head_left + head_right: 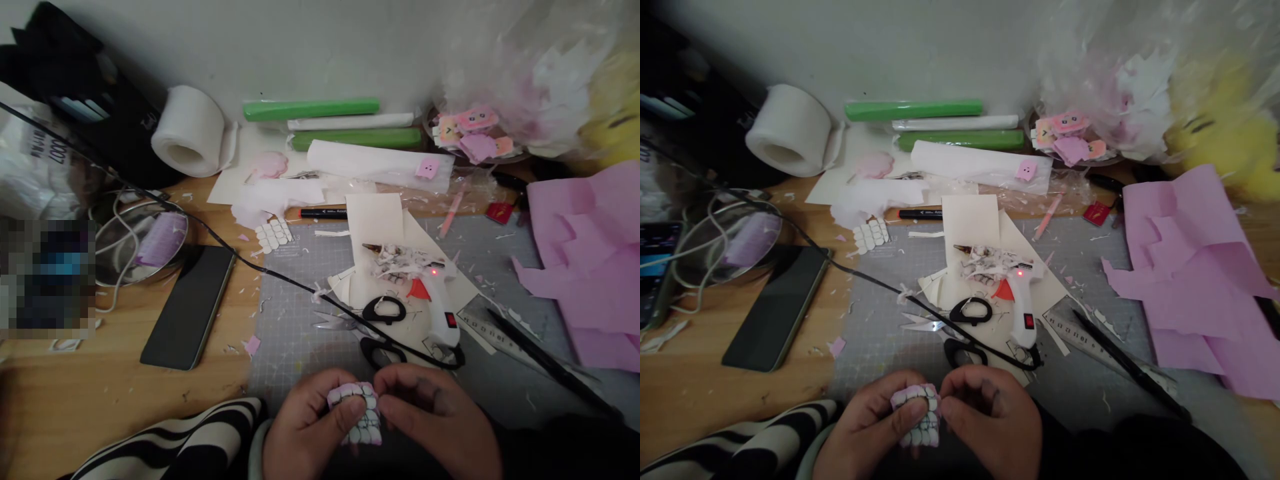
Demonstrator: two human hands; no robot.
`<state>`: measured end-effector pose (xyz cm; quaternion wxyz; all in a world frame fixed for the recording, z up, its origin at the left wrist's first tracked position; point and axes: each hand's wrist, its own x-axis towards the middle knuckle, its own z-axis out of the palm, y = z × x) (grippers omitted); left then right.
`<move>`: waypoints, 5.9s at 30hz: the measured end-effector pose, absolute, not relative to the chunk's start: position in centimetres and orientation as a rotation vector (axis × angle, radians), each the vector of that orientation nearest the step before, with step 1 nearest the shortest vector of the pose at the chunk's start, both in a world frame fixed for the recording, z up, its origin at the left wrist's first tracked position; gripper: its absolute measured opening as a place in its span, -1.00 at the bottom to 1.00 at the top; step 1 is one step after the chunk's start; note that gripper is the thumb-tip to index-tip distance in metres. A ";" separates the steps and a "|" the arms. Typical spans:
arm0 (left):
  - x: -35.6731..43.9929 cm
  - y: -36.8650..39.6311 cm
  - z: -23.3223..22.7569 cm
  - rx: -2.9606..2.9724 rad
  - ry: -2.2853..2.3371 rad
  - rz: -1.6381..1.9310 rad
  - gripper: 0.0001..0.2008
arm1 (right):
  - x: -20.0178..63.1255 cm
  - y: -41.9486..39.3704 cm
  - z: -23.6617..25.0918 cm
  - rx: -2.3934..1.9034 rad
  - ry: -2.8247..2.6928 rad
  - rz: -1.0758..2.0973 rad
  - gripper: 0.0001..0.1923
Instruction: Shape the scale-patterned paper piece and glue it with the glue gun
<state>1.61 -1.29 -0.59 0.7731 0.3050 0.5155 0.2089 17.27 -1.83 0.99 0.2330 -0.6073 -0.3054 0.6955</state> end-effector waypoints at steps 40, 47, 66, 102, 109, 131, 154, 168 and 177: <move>1.6 -1.3 -0.7 0.856 1.123 0.426 -0.78 | 17.7 -1.9 -0.1 -1.721 -1.041 1.997 -0.86; 1.6 -1.3 -0.7 1.047 1.197 0.404 -0.84 | 17.4 -1.8 0.0 -1.773 -1.056 1.927 -0.87; 1.6 -1.5 -1.0 0.888 1.202 0.456 -0.73 | 17.7 -1.6 0.1 -1.669 -0.887 1.982 -0.83; 1.5 -1.8 -1.0 0.930 1.226 0.484 -0.90 | 17.9 -1.5 0.5 -1.684 -0.912 1.942 -0.83; 1.5 -1.8 -1.2 0.899 1.227 0.460 -0.90 | 17.6 -1.9 0.3 -1.625 -0.874 1.991 -0.86; 1.3 -1.8 -1.0 0.997 1.198 0.455 -0.91 | 17.6 -1.6 0.5 -1.641 -0.940 2.040 -0.81; 1.6 -1.7 -1.0 1.150 1.247 0.473 -0.93 | 17.9 -2.2 0.0 -1.709 -1.048 2.007 -0.84; 1.8 -1.6 -0.6 1.186 1.207 0.468 -0.94 | 17.8 -2.3 -0.2 -1.727 -1.156 1.884 -0.84; 1.7 -1.6 -0.4 0.989 1.246 0.512 -0.97 | 17.9 -1.8 0.3 -1.671 -0.920 1.871 -0.85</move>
